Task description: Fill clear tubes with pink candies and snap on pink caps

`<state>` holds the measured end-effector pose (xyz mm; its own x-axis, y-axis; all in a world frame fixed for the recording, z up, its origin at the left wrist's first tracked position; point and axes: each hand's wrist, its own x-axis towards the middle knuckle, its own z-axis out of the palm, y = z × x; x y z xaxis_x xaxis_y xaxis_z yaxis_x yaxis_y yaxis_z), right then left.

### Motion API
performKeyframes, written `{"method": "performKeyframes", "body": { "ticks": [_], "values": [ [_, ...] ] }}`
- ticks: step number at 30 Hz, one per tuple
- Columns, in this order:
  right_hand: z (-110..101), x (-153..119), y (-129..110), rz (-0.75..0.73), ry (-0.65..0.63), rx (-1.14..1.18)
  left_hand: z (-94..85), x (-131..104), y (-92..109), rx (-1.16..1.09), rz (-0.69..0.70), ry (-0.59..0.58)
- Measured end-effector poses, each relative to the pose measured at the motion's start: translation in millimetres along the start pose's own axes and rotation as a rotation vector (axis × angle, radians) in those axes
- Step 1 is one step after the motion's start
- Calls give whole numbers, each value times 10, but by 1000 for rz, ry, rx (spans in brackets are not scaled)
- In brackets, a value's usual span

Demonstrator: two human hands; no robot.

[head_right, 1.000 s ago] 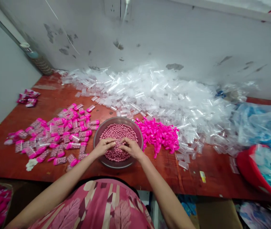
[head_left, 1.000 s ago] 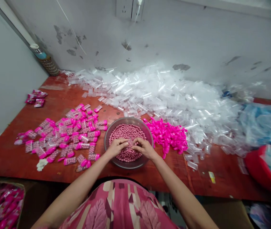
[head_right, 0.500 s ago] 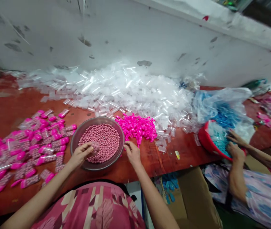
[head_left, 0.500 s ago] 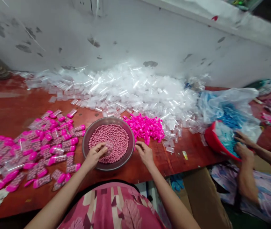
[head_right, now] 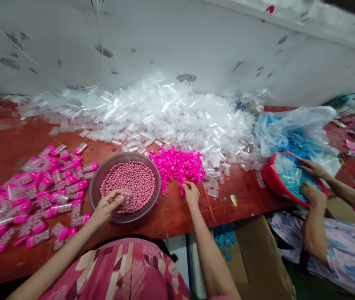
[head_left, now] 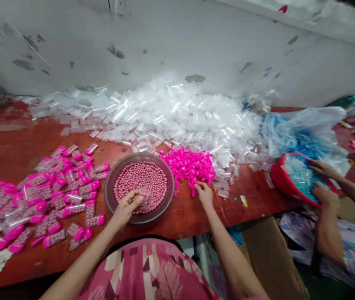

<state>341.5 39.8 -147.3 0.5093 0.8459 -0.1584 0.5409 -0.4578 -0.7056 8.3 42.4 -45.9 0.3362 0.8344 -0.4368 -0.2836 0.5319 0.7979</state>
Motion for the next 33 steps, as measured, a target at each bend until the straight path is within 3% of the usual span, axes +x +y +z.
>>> {"method": "performKeyframes", "body": {
  "ticks": [5, 9, 14, 23, 27, 30, 33],
  "values": [
    [-195, -93, 170, -52, -150, 9, 118, 2, -50, -19, -3, -27],
    [-187, -243, 362, -62, -255, -71, 215, -2, -59, -2, -16, -68],
    [-155, -402, 487, -64, -185, -185, 223, -33, -68, 45, -4, -71],
    [-110, -585, 301, -157, -199, -278, 255, -104, -93, 35, -46, -102],
    [-89, -628, -2, -214, -225, -224, 242, -114, -103, 151, 28, -105],
    [-164, -740, -550, -366, -244, -23, 238, -122, -75, 345, 157, -71],
    [-218, -948, -1198, -585, -373, 171, 258, -142, -29, 516, 262, -57]
  ]
}}
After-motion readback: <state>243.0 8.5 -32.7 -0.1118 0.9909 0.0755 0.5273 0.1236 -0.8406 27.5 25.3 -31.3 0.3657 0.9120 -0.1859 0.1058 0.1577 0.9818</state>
